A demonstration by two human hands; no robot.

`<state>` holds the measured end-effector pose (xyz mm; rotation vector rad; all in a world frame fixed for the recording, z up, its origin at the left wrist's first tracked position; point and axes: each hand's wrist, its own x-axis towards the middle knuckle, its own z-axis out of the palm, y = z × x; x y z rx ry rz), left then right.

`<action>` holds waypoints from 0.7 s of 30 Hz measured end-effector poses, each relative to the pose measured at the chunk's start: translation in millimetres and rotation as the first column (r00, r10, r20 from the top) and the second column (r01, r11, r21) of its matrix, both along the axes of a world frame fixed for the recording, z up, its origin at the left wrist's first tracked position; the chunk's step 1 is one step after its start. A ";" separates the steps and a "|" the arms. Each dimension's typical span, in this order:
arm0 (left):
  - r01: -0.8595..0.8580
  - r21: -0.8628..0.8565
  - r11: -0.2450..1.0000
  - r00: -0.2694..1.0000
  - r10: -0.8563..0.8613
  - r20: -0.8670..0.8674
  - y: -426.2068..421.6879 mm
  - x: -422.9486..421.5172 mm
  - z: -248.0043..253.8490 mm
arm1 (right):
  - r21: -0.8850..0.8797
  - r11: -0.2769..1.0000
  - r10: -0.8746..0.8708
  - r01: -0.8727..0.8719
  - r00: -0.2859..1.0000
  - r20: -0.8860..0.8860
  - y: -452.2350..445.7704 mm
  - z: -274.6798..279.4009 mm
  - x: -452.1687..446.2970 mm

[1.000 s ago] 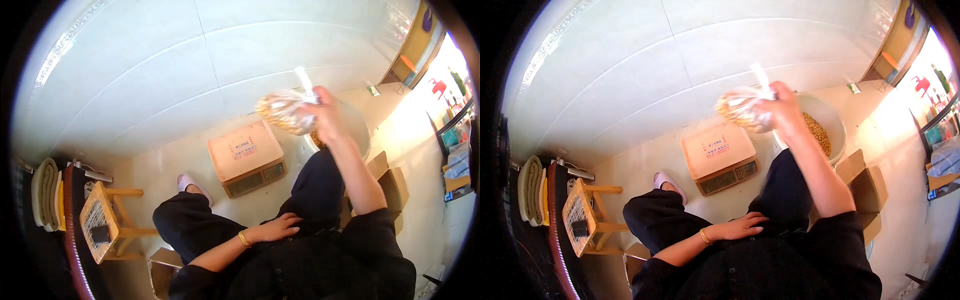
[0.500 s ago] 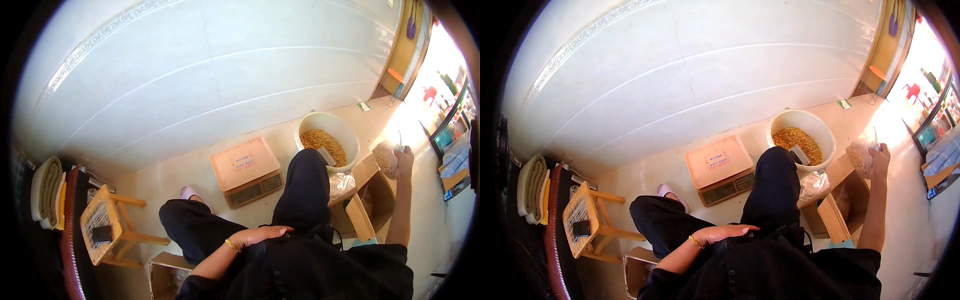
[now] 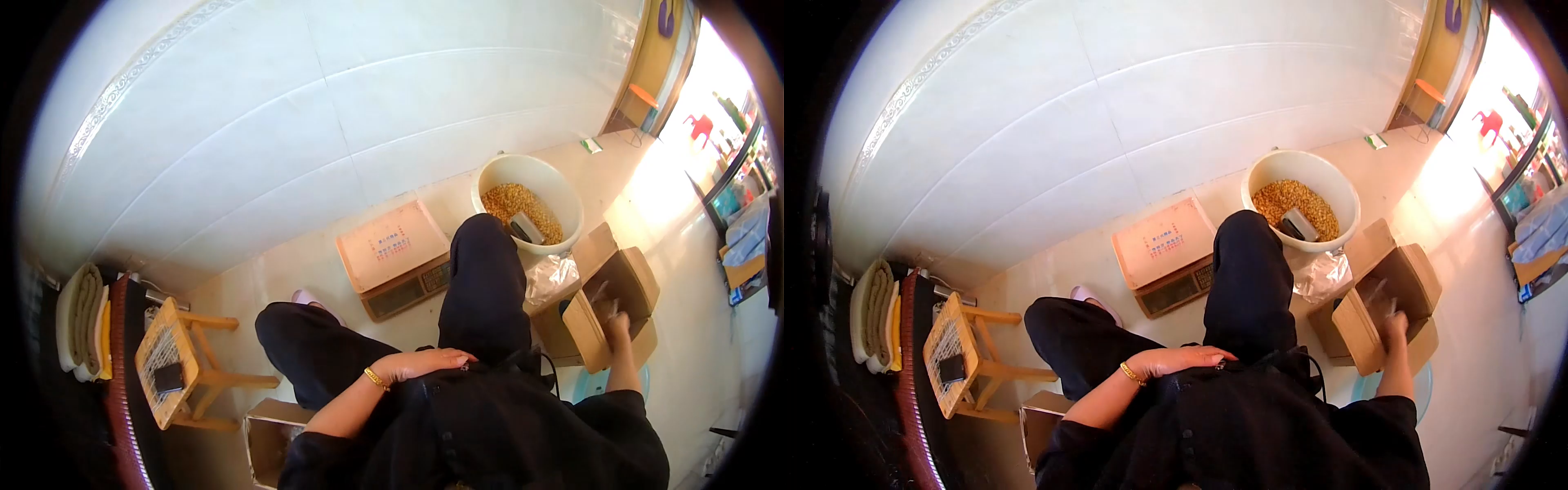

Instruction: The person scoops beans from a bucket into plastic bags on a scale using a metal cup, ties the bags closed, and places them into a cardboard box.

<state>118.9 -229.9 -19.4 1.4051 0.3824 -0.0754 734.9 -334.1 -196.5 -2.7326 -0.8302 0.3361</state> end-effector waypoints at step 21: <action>-0.476 0.032 0.879 0.858 0.472 -0.201 -29.9 -38.6 -7.6 | 0.753 0.596 0.744 -0.278 0.545 -0.387 86.2 259.5 -265.8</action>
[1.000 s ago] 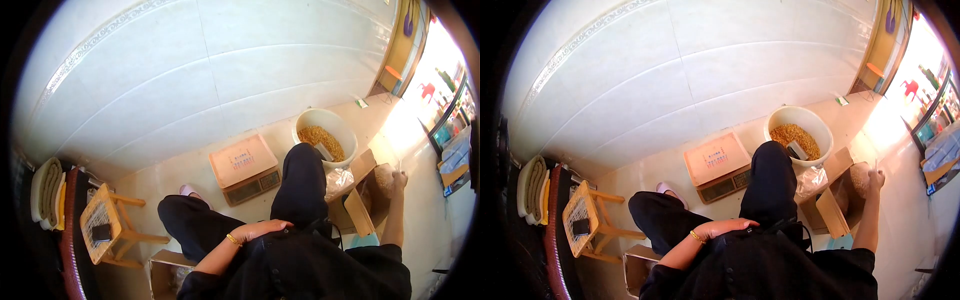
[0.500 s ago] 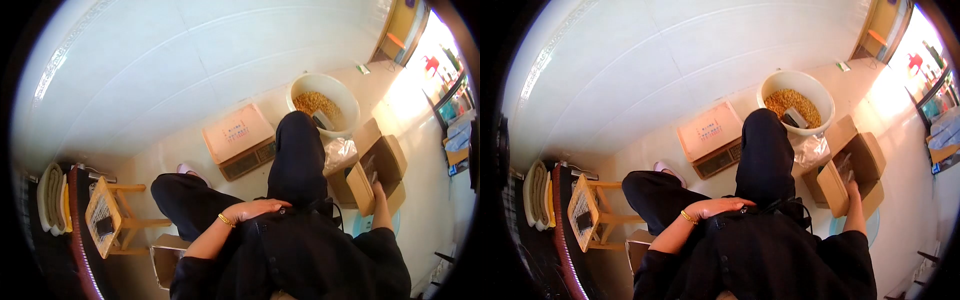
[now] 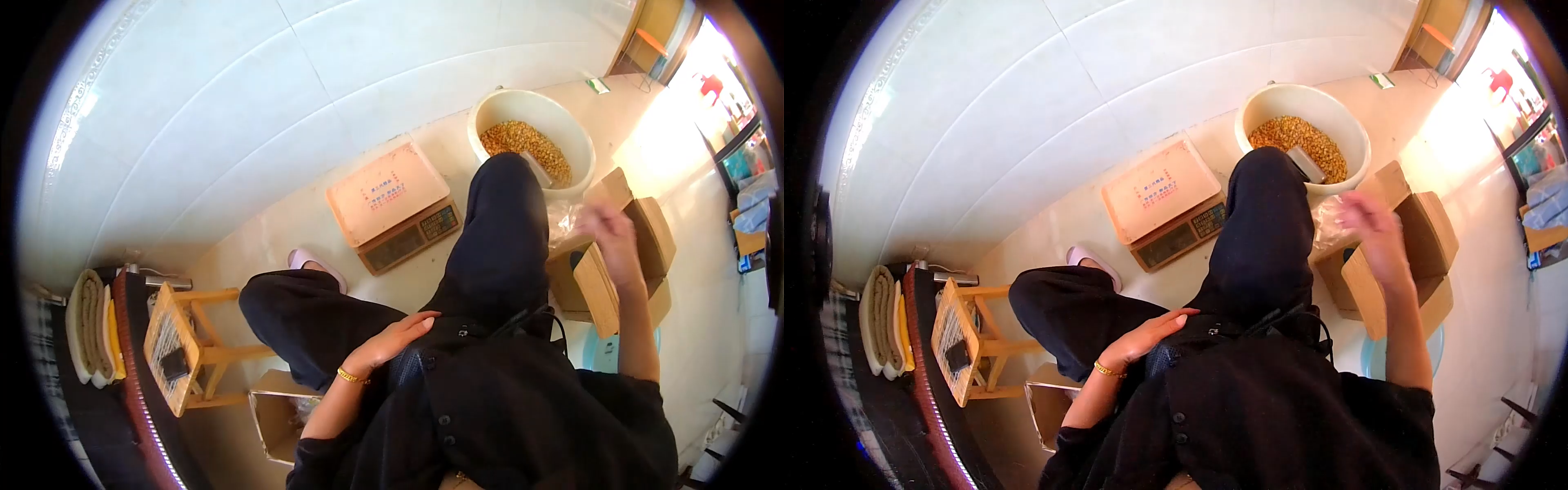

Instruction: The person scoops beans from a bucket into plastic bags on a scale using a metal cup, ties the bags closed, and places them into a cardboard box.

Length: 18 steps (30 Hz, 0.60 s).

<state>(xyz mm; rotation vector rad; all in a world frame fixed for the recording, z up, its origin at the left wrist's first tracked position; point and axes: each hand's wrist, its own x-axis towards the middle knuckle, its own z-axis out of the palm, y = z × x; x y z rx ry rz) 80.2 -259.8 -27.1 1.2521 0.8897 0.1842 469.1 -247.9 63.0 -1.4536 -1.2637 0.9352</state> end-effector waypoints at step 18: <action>-0.201 0.093 0.975 0.977 0.192 0.097 -29.1 -9.9 2.5 | -0.351 0.386 0.760 -0.853 0.510 -0.403 -25.9 -147.4 -155.0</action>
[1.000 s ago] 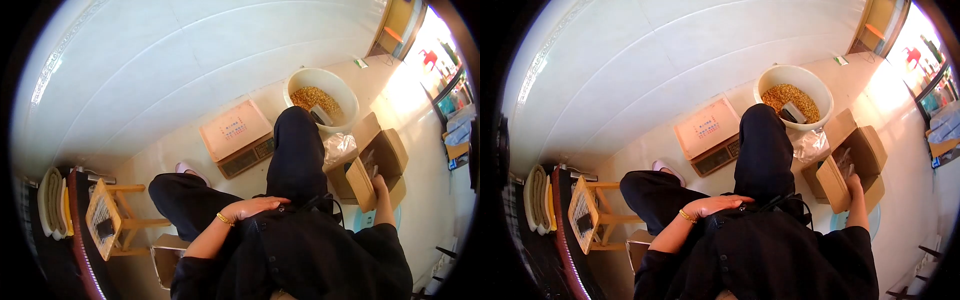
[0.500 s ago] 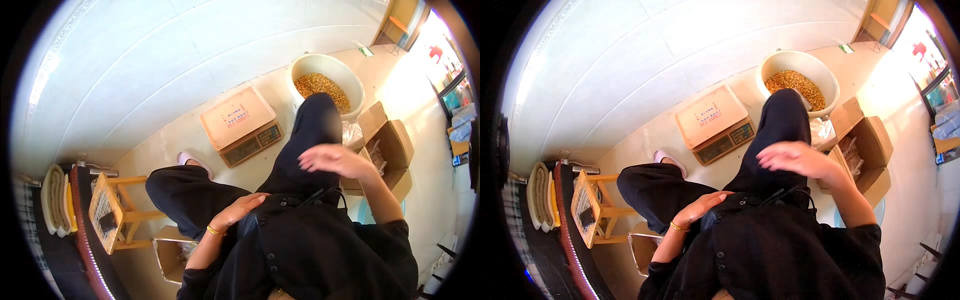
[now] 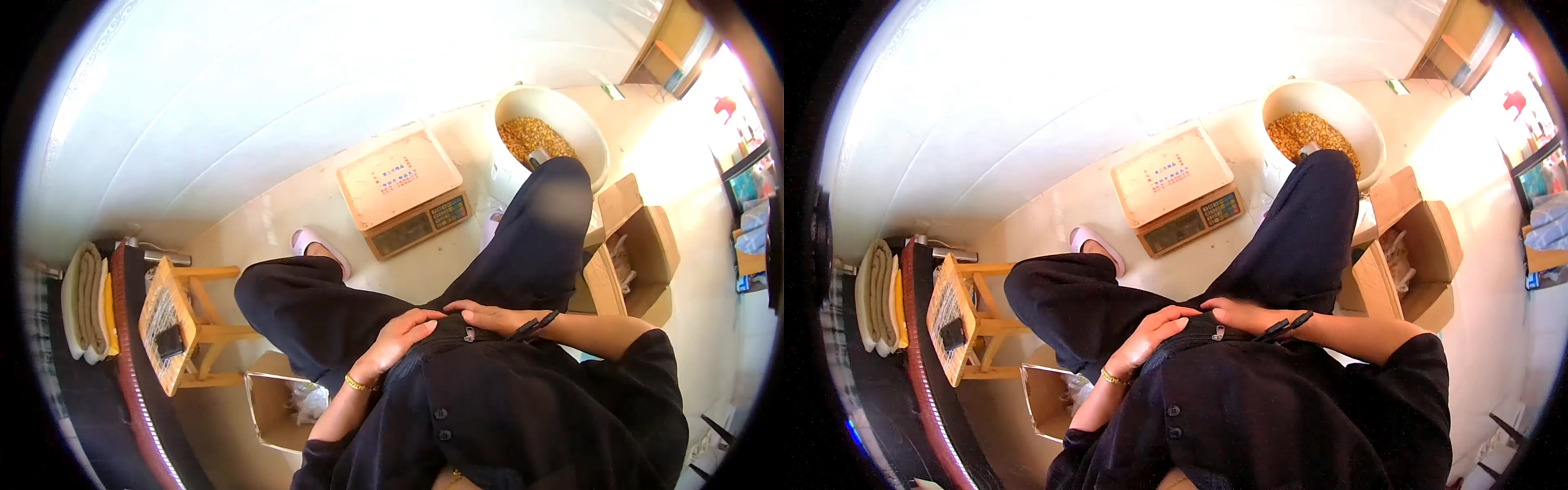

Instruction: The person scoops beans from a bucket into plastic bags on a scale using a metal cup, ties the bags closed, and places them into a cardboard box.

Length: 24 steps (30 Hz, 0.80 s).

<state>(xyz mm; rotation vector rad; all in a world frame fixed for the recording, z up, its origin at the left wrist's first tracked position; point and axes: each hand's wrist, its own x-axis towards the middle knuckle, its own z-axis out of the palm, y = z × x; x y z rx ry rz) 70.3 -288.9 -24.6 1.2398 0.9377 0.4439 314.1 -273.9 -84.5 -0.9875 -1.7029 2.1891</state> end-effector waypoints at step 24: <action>-0.152 0.129 0.980 0.988 0.145 0.061 -11.4 -0.5 3.0 | 0.060 0.996 0.066 -0.071 0.995 0.068 7.9 72.5 -16.9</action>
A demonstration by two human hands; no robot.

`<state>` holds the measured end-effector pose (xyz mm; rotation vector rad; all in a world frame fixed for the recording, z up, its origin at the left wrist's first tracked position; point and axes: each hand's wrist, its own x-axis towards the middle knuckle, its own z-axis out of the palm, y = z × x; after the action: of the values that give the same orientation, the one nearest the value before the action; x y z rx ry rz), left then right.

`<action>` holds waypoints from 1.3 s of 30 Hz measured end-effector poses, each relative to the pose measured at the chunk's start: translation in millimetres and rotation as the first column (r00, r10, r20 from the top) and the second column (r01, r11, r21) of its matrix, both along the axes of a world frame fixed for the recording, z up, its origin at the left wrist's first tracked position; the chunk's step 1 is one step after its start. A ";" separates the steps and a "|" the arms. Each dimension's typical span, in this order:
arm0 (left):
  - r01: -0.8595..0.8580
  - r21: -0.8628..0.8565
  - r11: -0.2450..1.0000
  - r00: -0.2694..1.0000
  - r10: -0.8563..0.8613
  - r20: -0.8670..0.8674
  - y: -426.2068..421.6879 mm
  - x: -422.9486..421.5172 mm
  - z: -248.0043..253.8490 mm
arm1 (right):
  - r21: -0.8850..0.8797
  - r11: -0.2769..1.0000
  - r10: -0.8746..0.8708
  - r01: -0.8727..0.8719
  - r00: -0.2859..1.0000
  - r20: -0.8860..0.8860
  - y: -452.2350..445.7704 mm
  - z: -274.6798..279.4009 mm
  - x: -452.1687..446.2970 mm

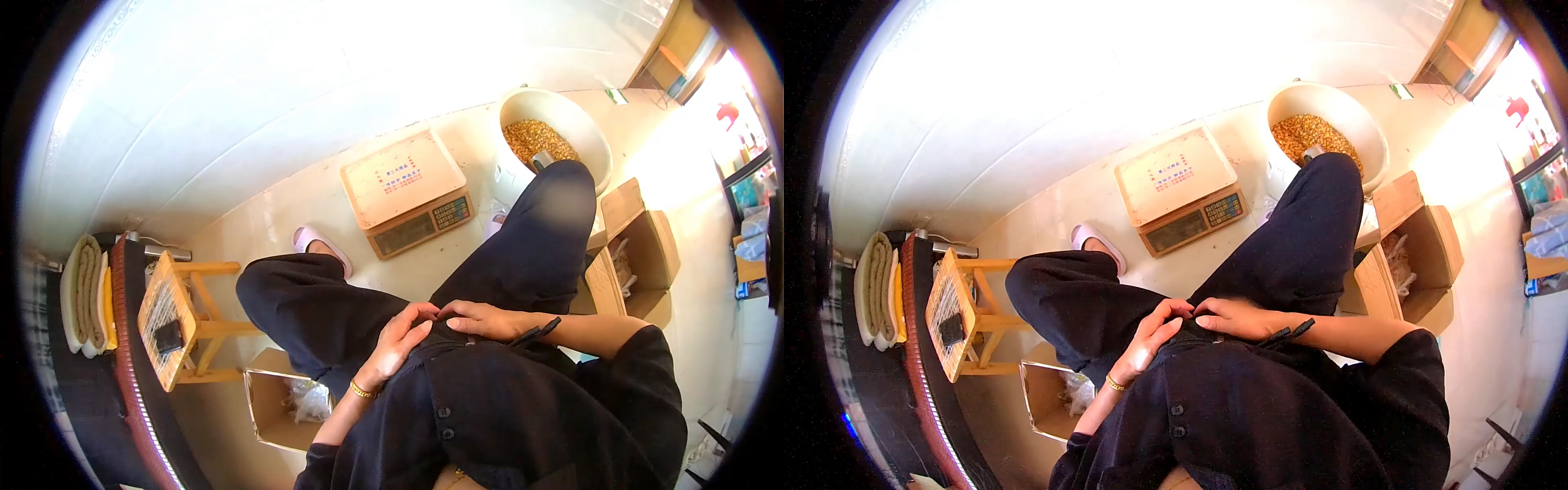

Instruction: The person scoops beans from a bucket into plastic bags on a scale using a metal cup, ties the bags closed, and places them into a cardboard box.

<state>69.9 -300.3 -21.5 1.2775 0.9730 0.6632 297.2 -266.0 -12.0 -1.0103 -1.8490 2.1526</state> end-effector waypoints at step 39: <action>0.049 -0.140 0.989 0.998 -0.044 0.043 5.9 7.8 1.4 | 0.373 0.915 -0.165 0.157 0.986 -0.010 -41.9 17.1 57.0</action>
<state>77.6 -294.4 -20.1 1.1550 0.9381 0.5716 354.3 -307.9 5.1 -1.0562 -2.0012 1.6190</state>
